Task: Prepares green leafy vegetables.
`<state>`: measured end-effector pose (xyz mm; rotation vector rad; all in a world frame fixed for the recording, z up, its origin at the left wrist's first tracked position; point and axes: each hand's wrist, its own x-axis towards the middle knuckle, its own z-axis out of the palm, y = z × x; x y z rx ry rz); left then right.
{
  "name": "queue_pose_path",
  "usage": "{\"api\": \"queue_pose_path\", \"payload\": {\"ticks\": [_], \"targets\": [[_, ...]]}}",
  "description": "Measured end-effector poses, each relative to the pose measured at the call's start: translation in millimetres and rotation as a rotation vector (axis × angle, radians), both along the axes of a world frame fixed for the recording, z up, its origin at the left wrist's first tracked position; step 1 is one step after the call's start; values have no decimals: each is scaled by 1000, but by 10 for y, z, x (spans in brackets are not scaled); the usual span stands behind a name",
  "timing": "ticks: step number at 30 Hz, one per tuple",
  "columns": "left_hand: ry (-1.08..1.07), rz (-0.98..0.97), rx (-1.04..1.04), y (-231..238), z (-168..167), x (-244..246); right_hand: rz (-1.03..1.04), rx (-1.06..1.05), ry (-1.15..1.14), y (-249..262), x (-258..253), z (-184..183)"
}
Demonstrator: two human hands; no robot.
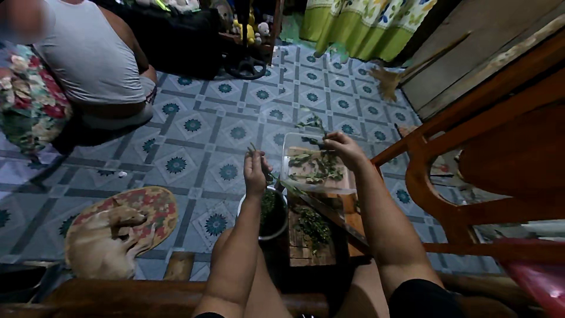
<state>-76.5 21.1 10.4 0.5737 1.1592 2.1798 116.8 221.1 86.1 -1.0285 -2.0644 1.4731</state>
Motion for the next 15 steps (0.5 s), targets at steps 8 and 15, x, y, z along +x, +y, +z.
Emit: {"api": "queue_pose_path", "payload": {"ticks": [8,15], "targets": [[13,-4,-39,15,-21,-4,-123,28,294,-1,127,193],[23,-13,-30,8,-18,-7,-64,179,12,-31,118,54]]}}
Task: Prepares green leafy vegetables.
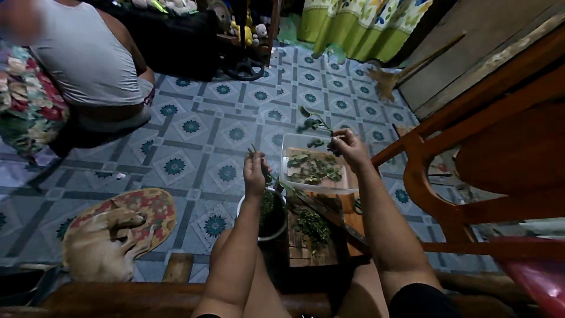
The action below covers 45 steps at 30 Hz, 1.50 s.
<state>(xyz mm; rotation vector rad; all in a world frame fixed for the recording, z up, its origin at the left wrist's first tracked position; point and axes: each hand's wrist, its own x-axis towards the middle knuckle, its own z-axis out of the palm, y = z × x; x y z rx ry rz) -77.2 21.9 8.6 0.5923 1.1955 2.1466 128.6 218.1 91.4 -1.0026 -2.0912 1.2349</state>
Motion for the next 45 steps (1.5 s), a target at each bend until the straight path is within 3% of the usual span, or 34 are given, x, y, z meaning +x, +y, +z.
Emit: {"api": "queue_pose_path", "payload": {"ticks": [5,11,18,22,24,29,33,41,45], "targets": [[-1,-10,13,0,-8,16,19,-92,-373,26,22,-307],[63,-33,-21,-41,28,60,39,-237,-278,-109,-8,-109],[104,-32,-10,4,-25,70,92,-117,-170,-144,9,-108],[119,-34,-27,-20,-14,73,95,161,-730,-15,66,-210],[119,-43,-37,-27,0,62,72,237,-853,41,130,-285],[107,1,3,-3,-16,42,16,299,-719,-35,198,-209],[113,28,13,-2,-8,31,-2,268,-808,-55,152,-210],[108,-24,23,1,-58,7,43,92,-1083,28,78,-753],[116,-32,29,-5,-51,-1,1,104,-988,73,99,-806]]}}
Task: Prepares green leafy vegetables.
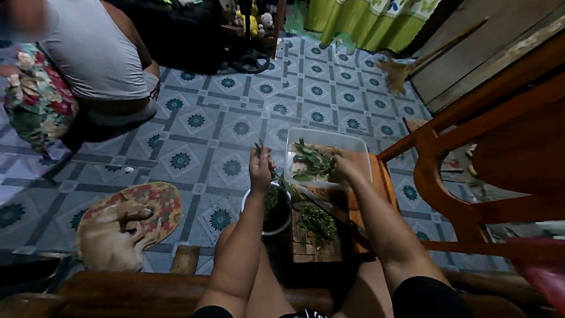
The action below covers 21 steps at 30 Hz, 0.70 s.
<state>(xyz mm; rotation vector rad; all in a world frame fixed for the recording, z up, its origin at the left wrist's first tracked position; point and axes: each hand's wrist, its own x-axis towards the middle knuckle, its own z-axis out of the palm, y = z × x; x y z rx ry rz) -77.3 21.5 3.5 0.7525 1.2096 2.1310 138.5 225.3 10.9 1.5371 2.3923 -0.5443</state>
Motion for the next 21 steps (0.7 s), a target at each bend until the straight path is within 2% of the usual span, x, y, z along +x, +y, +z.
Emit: {"api": "queue_pose_path", "payload": {"ticks": [4,8,10,15,21], "targets": [[16,24,8,17,1,20,7,56,248,21,30,439],[26,31,6,40,4,66,-19,24,751,-26,111,934],[31,24,-8,27,0,77,-25,-3,942,-47,139,1061],[34,-1,-23,-3,2,65,8,-82,1138,-134,250,1316],[23,17,-18,1,21,71,-49,-156,1027,-107,303,1092]]}}
